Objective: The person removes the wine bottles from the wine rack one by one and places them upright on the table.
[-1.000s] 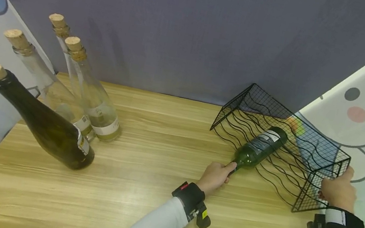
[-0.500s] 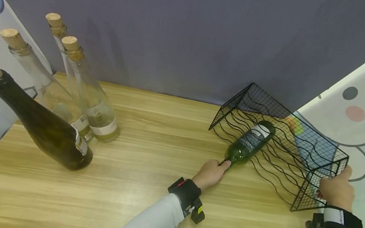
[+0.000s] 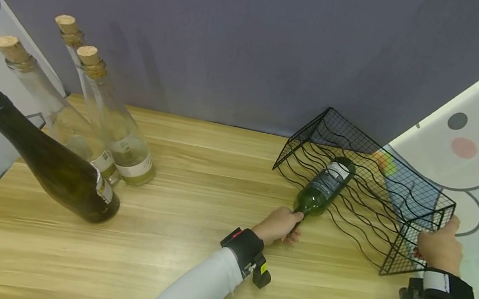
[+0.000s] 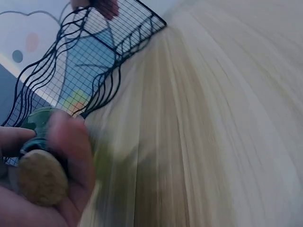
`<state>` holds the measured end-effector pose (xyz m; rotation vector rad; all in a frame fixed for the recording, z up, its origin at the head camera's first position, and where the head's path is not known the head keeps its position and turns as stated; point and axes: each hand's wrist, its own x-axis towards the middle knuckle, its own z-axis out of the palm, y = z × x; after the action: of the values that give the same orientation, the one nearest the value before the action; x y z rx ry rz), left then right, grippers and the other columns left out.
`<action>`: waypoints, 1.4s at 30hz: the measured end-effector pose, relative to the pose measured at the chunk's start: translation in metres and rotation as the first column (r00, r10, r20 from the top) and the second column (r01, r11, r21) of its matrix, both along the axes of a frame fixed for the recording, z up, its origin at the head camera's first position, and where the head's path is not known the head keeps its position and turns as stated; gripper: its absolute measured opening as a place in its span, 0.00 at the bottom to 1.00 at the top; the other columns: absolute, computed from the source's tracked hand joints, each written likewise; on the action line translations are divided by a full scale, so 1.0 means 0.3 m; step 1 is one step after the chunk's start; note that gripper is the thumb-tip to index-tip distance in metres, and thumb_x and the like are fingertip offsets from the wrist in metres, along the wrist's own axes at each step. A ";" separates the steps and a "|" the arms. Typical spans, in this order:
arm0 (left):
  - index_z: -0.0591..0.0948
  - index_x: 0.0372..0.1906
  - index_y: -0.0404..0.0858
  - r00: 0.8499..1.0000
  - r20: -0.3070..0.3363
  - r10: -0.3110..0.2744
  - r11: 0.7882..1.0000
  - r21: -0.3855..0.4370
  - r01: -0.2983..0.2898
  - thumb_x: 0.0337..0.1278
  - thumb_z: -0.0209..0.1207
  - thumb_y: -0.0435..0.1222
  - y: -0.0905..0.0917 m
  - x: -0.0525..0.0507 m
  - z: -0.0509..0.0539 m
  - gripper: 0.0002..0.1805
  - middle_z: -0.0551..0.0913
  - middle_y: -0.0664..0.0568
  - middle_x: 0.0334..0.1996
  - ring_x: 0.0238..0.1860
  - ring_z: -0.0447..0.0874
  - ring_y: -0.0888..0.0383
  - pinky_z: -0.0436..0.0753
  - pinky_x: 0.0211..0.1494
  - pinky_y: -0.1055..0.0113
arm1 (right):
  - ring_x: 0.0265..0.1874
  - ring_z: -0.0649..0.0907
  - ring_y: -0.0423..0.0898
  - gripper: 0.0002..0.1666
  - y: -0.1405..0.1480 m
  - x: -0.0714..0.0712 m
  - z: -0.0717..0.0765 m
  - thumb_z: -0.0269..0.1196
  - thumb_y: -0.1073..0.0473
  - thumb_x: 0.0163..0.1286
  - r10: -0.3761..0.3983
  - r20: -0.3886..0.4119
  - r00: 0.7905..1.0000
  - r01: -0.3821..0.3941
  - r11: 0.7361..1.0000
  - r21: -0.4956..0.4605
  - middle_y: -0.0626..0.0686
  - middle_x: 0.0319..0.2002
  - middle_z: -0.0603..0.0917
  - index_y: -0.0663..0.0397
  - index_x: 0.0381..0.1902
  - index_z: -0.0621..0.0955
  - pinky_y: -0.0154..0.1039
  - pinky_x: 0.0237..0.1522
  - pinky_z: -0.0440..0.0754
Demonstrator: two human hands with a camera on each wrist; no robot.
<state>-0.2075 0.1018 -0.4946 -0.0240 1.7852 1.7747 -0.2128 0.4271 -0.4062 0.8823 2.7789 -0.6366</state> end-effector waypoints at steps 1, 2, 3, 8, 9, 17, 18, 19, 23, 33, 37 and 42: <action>0.77 0.45 0.26 1.000 0.009 0.003 1.000 0.007 -0.003 0.76 0.45 0.43 0.004 -0.001 0.001 0.22 0.75 0.54 0.21 0.18 0.72 0.63 0.70 0.19 0.75 | 0.14 0.82 0.51 0.50 0.000 0.000 0.001 0.44 0.63 0.70 -0.003 0.003 1.000 0.003 1.000 0.000 0.59 0.16 0.82 0.62 0.74 0.24 0.57 0.33 0.76; 0.77 0.44 0.26 1.000 0.016 0.010 1.000 0.005 -0.010 0.76 0.45 0.43 0.007 -0.002 0.001 0.22 0.74 0.54 0.20 0.17 0.71 0.62 0.69 0.18 0.74 | 0.15 0.82 0.51 0.50 -0.001 0.000 0.001 0.44 0.63 0.70 -0.005 0.005 1.000 0.005 1.000 0.001 0.60 0.16 0.82 0.62 0.74 0.24 0.58 0.33 0.76; 0.78 0.43 0.27 1.000 0.010 0.013 1.000 -0.008 -0.013 0.76 0.45 0.44 0.010 -0.002 0.001 0.22 0.73 0.54 0.19 0.17 0.69 0.62 0.67 0.18 0.73 | 0.15 0.82 0.52 0.50 -0.001 0.001 0.002 0.44 0.63 0.70 -0.006 0.006 1.000 0.006 1.000 0.002 0.60 0.16 0.82 0.62 0.74 0.24 0.59 0.34 0.76; 0.79 0.41 0.32 0.990 -0.138 0.040 0.964 -0.254 -0.074 0.73 0.46 0.51 0.017 0.012 -0.011 0.25 0.74 0.53 0.22 0.20 0.67 0.58 0.65 0.24 0.67 | 0.17 0.81 0.54 0.50 -0.003 0.004 0.001 0.44 0.62 0.71 -0.006 0.007 1.000 0.006 1.000 0.004 0.60 0.16 0.82 0.62 0.74 0.24 0.61 0.36 0.75; 0.80 0.44 0.32 0.984 -0.175 0.029 0.945 -0.315 -0.084 0.72 0.45 0.53 0.017 0.015 -0.013 0.27 0.76 0.52 0.25 0.23 0.69 0.57 0.67 0.26 0.66 | 0.16 0.82 0.53 0.49 -0.003 0.004 0.000 0.44 0.62 0.71 -0.005 0.004 1.000 0.005 1.000 0.004 0.60 0.16 0.82 0.62 0.74 0.24 0.60 0.36 0.75; 0.74 0.65 0.39 0.948 -0.285 -0.141 0.773 -0.629 -0.074 0.72 0.41 0.61 0.009 0.021 0.014 0.35 0.86 0.46 0.49 0.42 0.84 0.52 0.79 0.37 0.60 | 0.14 0.82 0.51 0.49 -0.005 0.003 0.007 0.43 0.62 0.71 0.013 -0.002 1.000 -0.013 1.000 0.006 0.59 0.16 0.82 0.64 0.73 0.24 0.55 0.32 0.76; 0.76 0.62 0.38 0.946 -0.284 -0.153 0.757 -0.649 -0.073 0.72 0.42 0.60 0.007 0.021 0.020 0.34 0.86 0.47 0.43 0.38 0.83 0.53 0.77 0.34 0.61 | 0.14 0.82 0.51 0.49 -0.006 0.005 0.006 0.44 0.62 0.71 0.015 0.000 1.000 -0.015 1.000 0.001 0.59 0.15 0.81 0.64 0.73 0.24 0.55 0.31 0.76; 0.78 0.58 0.37 0.945 -0.283 -0.163 0.747 -0.661 -0.070 0.72 0.42 0.60 0.006 0.020 0.024 0.32 0.85 0.47 0.37 0.32 0.81 0.54 0.74 0.29 0.62 | 0.14 0.82 0.51 0.49 -0.007 0.007 0.006 0.44 0.63 0.71 0.015 -0.003 1.000 -0.015 1.000 -0.006 0.59 0.15 0.81 0.65 0.73 0.24 0.55 0.30 0.77; 0.81 0.45 0.34 0.941 -0.285 -0.184 0.737 -0.673 -0.060 0.73 0.45 0.55 0.000 0.021 0.036 0.28 0.75 0.51 0.24 0.23 0.72 0.56 0.69 0.23 0.65 | 0.13 0.82 0.50 0.49 -0.013 0.009 0.006 0.44 0.62 0.72 0.015 -0.013 1.000 -0.015 1.000 -0.004 0.58 0.14 0.81 0.65 0.73 0.24 0.51 0.27 0.77; 0.80 0.36 0.40 0.880 -0.411 -0.237 0.699 -0.701 -0.139 0.74 0.43 0.56 -0.024 0.016 -0.008 0.26 0.73 0.55 0.19 0.17 0.70 0.60 0.69 0.18 0.67 | 0.14 0.82 0.50 0.49 -0.007 0.007 0.003 0.43 0.63 0.71 0.013 -0.007 1.000 -0.013 1.000 0.002 0.59 0.16 0.82 0.64 0.73 0.24 0.59 0.35 0.76; 0.80 0.34 0.41 0.848 -0.455 -0.271 0.667 -0.724 -0.176 0.71 0.43 0.61 -0.049 0.006 -0.019 0.29 0.75 0.55 0.20 0.18 0.71 0.61 0.69 0.18 0.68 | 0.14 0.82 0.50 0.49 -0.005 0.006 0.003 0.43 0.63 0.70 0.007 -0.011 1.000 -0.007 1.000 0.000 0.58 0.15 0.82 0.64 0.73 0.24 0.59 0.34 0.76; 0.82 0.36 0.41 0.848 -0.458 -0.267 0.670 -0.721 -0.179 0.66 0.44 0.66 -0.090 -0.007 -0.019 0.33 0.76 0.55 0.20 0.18 0.71 0.61 0.69 0.18 0.67 | 0.13 0.82 0.50 0.50 -0.010 0.004 0.006 0.43 0.64 0.69 -0.001 -0.007 1.000 0.001 1.000 0.002 0.59 0.16 0.82 0.64 0.73 0.24 0.56 0.32 0.77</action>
<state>-0.2095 0.0749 -0.5002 0.2040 2.8006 0.9057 -0.2117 0.4241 -0.4044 0.8830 2.7859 -0.6390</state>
